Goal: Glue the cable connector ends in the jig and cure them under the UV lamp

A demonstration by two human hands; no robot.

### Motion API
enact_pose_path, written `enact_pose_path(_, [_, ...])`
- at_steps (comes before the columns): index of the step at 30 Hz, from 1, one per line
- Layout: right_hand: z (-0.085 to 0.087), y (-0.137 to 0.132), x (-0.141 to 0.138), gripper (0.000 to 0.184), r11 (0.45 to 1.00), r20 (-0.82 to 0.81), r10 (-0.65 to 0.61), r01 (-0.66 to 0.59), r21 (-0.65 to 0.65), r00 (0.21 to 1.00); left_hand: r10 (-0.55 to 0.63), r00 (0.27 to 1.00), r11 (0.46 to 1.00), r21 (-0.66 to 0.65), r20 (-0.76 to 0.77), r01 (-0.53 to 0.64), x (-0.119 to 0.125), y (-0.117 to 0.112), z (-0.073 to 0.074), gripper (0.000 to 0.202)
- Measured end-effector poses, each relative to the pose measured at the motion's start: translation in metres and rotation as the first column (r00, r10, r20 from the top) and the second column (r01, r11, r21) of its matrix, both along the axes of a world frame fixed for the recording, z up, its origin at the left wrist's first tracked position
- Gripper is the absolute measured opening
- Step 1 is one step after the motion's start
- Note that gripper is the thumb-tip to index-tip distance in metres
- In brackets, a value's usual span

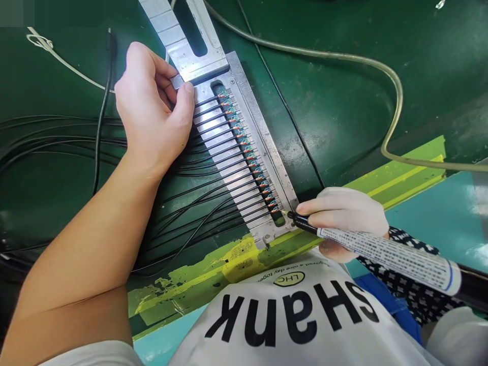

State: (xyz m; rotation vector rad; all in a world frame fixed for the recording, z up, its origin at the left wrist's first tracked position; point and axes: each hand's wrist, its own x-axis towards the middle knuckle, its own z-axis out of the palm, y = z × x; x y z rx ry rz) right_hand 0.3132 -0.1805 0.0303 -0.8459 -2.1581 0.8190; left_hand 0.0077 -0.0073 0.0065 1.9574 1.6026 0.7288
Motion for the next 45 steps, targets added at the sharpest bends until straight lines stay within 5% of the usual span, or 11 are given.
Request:
enact_pose_path(7, [0.002, -0.001, -0.001, 0.029, 1.000, -0.044, -0.014, 0.014, -0.013, 0.999, -0.008, 1.000, 0.968, 0.249, -0.012, 0.011, -0.010, 0.015, -0.035, 0.029])
enact_pose_path(25, [0.001, 0.000, -0.001, 0.033, 1.000, -0.040, -0.021, 0.021, -0.009, 0.999, 0.017, 0.999, 0.972, 0.234, -0.040, -0.007, -0.009, 0.014, -0.033, 0.030])
enact_pose_path(37, [0.001, 0.003, -0.004, 0.029, 1.000, -0.031, -0.017, 0.017, 0.009, 0.999, 0.049, 0.994, 0.996, -0.067, -0.093, -0.055, 0.004, -0.004, 0.011, 0.029])
enact_pose_path(45, [-0.001, 0.001, -0.003, 0.029, 1.000, -0.074, -0.023, 0.024, 0.007, 0.997, -0.032, 0.997, 0.985, 0.168, -0.068, 0.043, -0.009, 0.011, -0.025, 0.044])
